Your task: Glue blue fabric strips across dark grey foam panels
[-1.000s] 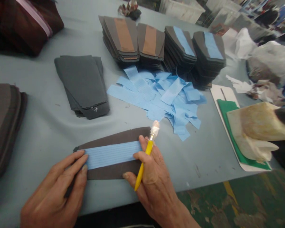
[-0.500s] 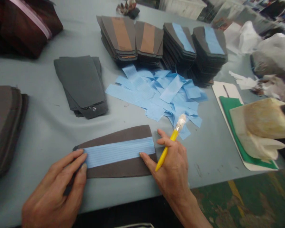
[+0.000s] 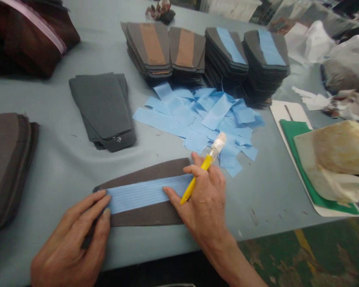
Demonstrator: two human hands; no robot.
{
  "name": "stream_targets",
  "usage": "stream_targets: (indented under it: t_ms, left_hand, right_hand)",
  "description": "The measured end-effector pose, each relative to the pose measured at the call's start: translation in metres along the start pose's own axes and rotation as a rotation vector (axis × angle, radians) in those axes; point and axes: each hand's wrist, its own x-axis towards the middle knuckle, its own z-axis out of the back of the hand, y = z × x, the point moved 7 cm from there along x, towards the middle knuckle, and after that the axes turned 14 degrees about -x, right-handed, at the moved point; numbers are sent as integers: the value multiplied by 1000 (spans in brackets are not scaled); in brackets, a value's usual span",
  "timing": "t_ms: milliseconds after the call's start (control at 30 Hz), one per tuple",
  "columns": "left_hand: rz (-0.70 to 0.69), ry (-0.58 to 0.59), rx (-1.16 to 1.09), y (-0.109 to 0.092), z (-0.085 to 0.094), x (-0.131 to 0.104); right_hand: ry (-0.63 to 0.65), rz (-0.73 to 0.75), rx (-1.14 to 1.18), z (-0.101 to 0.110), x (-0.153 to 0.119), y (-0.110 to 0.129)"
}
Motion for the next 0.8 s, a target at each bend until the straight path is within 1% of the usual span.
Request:
stream_targets:
  t_ms: [33,100,167,267,333,367,400,467,533,600,700,800]
  left_hand:
    - [-6,13,-5,-1,-1,0]
    - [-26,27,1,-3,-1,-1]
    - [-68,26,31,-6,1,-3]
    - [-142,34,82,-7,1,-6]
    - [-189,47,117,-5,0,-7]
    - [-207,35,128,-4,0,-7]
    - [-211,37,133,-2,0,-7]
    - [-189,37,119,2,0,-9]
    - [-136,36,79,5,1,-11]
    - [-74,22,27,7,4,-11]
    - [-14,-18,-17,4,12,-5]
    - [-37,-79,5,-7,21,9]
  right_hand:
    - [-5,-14,-19,-4,2,-1]
    - [-22,-44,-73,-7,6,-10]
    - [-51,-61,-129,-3,8,-24]
    - [-110,-41,-180,6,7,-43]
    - [-93,-83,-162,3,5,-55]
    - [-78,-107,-141,0,5,-58]
    - [-94,-101,-123,-1,5,-57]
    - [-137,-22,-89,1,10,-45]
    - [-195,97,-68,6,18,-24]
    - [-212,203,-57,10,31,-3]
    - [-170,321,-1,7,53,25]
    - [-117,395,88,-5,71,47]
